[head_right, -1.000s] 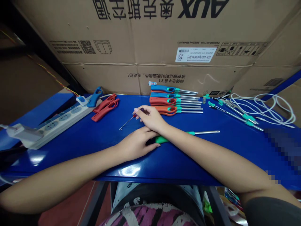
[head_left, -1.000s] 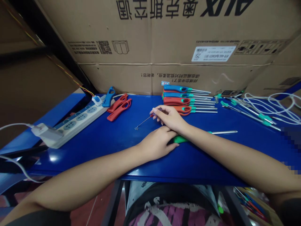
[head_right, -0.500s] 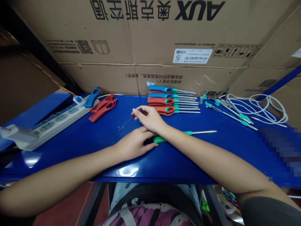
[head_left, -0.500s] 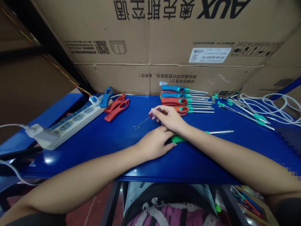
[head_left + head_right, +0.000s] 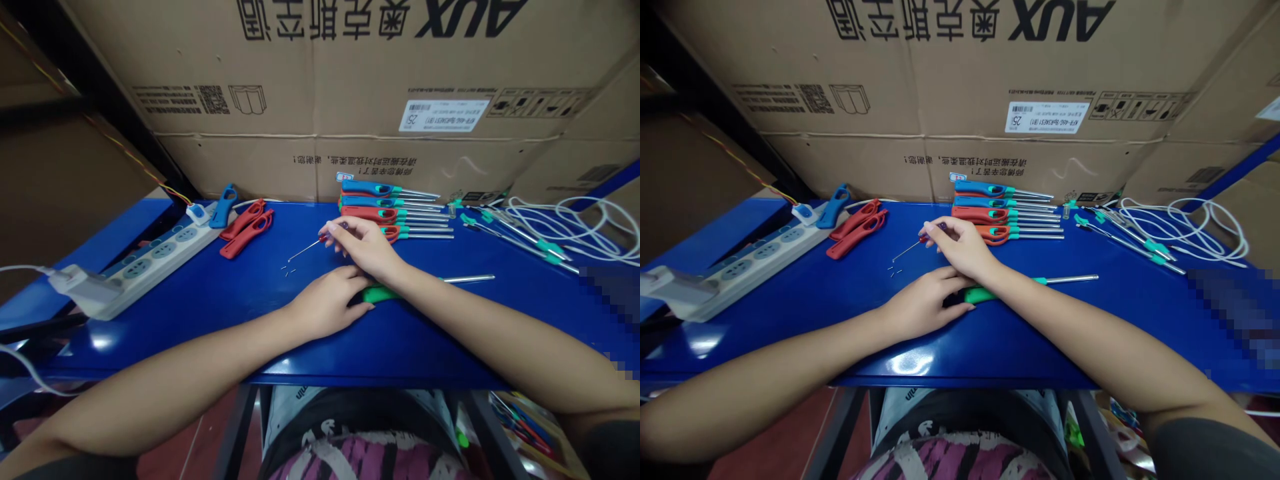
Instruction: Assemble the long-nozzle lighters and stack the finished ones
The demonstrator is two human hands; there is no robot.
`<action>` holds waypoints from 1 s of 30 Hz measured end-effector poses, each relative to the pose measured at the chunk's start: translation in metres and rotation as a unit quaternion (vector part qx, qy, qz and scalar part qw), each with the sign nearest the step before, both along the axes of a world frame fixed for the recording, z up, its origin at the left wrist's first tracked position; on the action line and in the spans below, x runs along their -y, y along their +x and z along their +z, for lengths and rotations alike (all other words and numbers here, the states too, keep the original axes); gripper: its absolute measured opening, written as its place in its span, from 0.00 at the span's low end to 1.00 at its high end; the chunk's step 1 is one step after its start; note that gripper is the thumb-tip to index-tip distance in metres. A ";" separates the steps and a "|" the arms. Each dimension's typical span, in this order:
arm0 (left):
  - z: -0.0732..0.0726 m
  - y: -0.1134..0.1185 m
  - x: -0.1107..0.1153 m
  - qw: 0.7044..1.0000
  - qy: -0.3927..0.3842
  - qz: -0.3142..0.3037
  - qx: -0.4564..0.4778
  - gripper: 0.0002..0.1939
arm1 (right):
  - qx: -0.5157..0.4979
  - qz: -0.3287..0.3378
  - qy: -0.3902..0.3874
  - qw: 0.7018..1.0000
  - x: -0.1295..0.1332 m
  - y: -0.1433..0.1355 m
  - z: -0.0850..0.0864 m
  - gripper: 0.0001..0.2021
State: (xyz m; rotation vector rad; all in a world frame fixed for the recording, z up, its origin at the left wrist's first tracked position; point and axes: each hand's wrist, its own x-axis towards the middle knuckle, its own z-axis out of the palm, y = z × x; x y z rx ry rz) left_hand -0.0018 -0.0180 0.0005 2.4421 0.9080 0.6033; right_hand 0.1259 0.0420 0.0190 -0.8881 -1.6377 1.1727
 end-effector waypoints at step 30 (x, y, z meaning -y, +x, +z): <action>-0.001 -0.002 -0.017 0.968 -0.031 0.161 0.192 0.17 | -0.159 -0.182 -0.051 0.969 0.009 0.080 -0.005 0.12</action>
